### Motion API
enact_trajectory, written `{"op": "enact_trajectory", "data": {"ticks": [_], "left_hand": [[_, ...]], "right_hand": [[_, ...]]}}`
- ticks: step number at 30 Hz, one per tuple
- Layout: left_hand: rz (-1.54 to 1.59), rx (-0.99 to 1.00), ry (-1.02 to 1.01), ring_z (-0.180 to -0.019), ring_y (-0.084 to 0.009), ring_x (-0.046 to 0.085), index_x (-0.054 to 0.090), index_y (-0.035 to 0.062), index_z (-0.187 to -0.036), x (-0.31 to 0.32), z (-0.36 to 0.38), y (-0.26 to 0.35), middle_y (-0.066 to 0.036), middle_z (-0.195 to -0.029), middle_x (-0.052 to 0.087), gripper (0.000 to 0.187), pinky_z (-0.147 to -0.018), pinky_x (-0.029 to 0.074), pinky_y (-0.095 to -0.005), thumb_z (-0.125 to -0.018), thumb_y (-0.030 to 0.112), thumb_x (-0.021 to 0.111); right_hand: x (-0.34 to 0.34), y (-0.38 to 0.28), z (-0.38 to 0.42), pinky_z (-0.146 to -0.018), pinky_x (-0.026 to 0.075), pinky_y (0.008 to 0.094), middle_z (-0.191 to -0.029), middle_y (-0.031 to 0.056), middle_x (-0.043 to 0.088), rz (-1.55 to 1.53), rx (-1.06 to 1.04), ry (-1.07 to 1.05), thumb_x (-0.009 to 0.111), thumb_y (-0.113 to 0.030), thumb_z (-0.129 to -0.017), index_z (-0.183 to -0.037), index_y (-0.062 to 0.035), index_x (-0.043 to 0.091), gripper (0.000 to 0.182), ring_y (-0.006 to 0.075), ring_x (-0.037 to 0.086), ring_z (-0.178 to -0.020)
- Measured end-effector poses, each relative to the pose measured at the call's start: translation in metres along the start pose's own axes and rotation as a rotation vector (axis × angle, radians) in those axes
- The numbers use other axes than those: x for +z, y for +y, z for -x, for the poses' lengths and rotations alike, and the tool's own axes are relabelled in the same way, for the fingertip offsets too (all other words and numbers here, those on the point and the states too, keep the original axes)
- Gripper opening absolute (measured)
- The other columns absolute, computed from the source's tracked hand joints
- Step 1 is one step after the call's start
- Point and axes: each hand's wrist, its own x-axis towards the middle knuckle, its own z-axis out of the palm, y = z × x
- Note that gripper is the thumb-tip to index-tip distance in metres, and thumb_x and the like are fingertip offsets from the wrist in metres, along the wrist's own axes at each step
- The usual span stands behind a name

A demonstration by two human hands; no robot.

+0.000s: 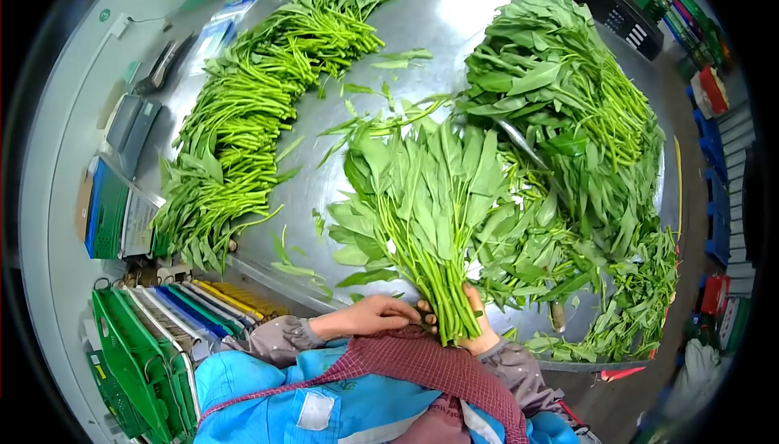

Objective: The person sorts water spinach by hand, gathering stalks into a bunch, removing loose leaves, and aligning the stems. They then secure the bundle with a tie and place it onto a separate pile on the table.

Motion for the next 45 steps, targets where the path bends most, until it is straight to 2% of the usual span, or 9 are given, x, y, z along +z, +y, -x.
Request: {"op": "enact_trajectory", "data": {"ticks": [8, 12, 19, 22, 25, 27, 38, 41, 45], "left_hand": [[-1.138, 0.425, 0.426, -0.119, -0.0263, 0.039, 0.04, 0.0137, -0.128, -0.009, -0.026, 0.043, -0.01, -0.13, 0.04, 0.065, -0.094, 0.033, -0.0457, -0.068, 0.01, 0.064], [-1.666, 0.598, 0.143, -0.129, -0.0259, 0.026, 0.027, 0.0187, -0.135, -0.021, -0.077, 0.055, -0.008, -0.143, 0.019, 0.076, -0.1, 0.023, -0.0534, -0.067, 0.012, 0.06], [-1.317, 0.802, 0.008, -0.1, -0.0216, 0.052, 0.047, 0.0106, -0.119, -0.009, -0.109, 0.067, -0.007, -0.1, 0.053, 0.054, -0.1, 0.022, -0.0551, -0.067, 0.015, 0.062], [-1.322, 0.731, 0.078, -0.09, -0.0224, 0.055, 0.05, 0.0072, -0.11, -0.012, -0.109, 0.082, -0.007, -0.091, 0.056, 0.048, -0.098, 0.025, -0.0534, -0.067, 0.02, 0.066], [-0.995, 0.649, 0.371, -0.092, -0.0256, 0.055, 0.046, 0.0037, -0.113, -0.025, -0.107, 0.118, -0.011, -0.096, 0.057, 0.061, -0.097, 0.027, -0.049, -0.059, 0.02, 0.07], [-0.613, 0.507, 0.37, -0.088, -0.0233, 0.056, 0.045, 0.0001, -0.112, -0.032, -0.109, 0.136, -0.013, -0.095, 0.058, 0.059, -0.089, 0.038, -0.0373, -0.06, 0.017, 0.069], [0.316, 0.006, -0.05, -0.079, -0.0128, 0.054, 0.049, 0.0013, -0.113, -0.058, -0.118, 0.128, -0.005, -0.086, 0.056, 0.052, -0.071, 0.045, -0.0241, -0.064, 0.008, 0.066], [0.364, -0.019, -0.058, -0.079, -0.0138, 0.055, 0.049, 0.0005, -0.112, -0.061, -0.116, 0.122, -0.006, -0.086, 0.056, 0.051, -0.072, 0.045, -0.025, -0.064, 0.007, 0.065], [0.41, -0.041, -0.15, -0.081, -0.0184, 0.057, 0.049, -0.0002, -0.112, -0.062, -0.125, 0.111, -0.008, -0.089, 0.058, 0.049, -0.075, 0.046, -0.0292, -0.065, 0.005, 0.064]], "right_hand": [[0.036, -0.002, 0.034, -0.087, 0.044, 0.046, -0.118, 0.015, 0.049, 0.374, -0.164, 0.152, 0.043, -0.046, -0.087, -0.131, -0.0048, 0.031, 0.062, 0.0297, 0.052, -0.104], [0.046, -0.003, 0.033, -0.088, 0.04, 0.0297, -0.119, 0.0168, 0.048, 1.504, -0.388, 0.445, 0.062, -0.016, -0.073, -0.129, 0.0046, 0.029, 0.068, 0.0228, 0.052, -0.101], [0.064, -0.022, 0.076, -0.075, 0.045, 0.0297, -0.1, 0.0157, 0.06, 1.638, -0.514, 0.368, 0.059, -0.016, -0.074, -0.121, 0.0043, 0.042, 0.054, 0.0219, 0.059, -0.083], [0.062, -0.041, 0.117, -0.073, 0.046, 0.029, -0.104, 0.0117, 0.059, 0.985, -0.486, 0.598, 0.055, -0.013, -0.079, -0.117, -0.0014, 0.048, 0.041, 0.0156, 0.058, -0.085], [-0.009, -0.051, 0.141, -0.073, 0.044, 0.033, -0.102, 0.0104, 0.058, 1.372, -0.812, 1.049, 0.056, -0.011, -0.076, -0.112, -0.0036, 0.051, 0.037, 0.02, 0.056, -0.09], [-0.027, -0.053, 0.142, -0.072, 0.041, 0.0376, -0.099, 0.0103, 0.055, 2.371, -0.898, 1.574, 0.058, -0.009, -0.071, -0.107, -0.0056, 0.052, 0.037, 0.0259, 0.051, -0.091], [-0.043, -0.051, 0.18, -0.057, 0.041, 0.0379, -0.076, 0.012, 0.049, 2.37, -0.737, 1.44, 0.053, -0.01, -0.071, -0.098, -0.0024, 0.046, 0.03, 0.0286, 0.051, -0.069], [0.003, -0.039, 0.198, -0.047, 0.034, 0.0272, -0.058, 0.0016, 0.041, 1.152, -1.017, 1.077, 0.055, -0.018, -0.077, -0.098, -0.0008, 0.049, 0.029, 0.0094, 0.041, -0.051], [0.029, -0.028, 0.163, -0.047, 0.03, 0.0223, -0.058, -0.0012, 0.044, 1.732, -0.934, 1.099, 0.06, -0.007, -0.073, -0.086, -0.0013, 0.054, 0.016, 0.0058, 0.037, -0.05]]}}
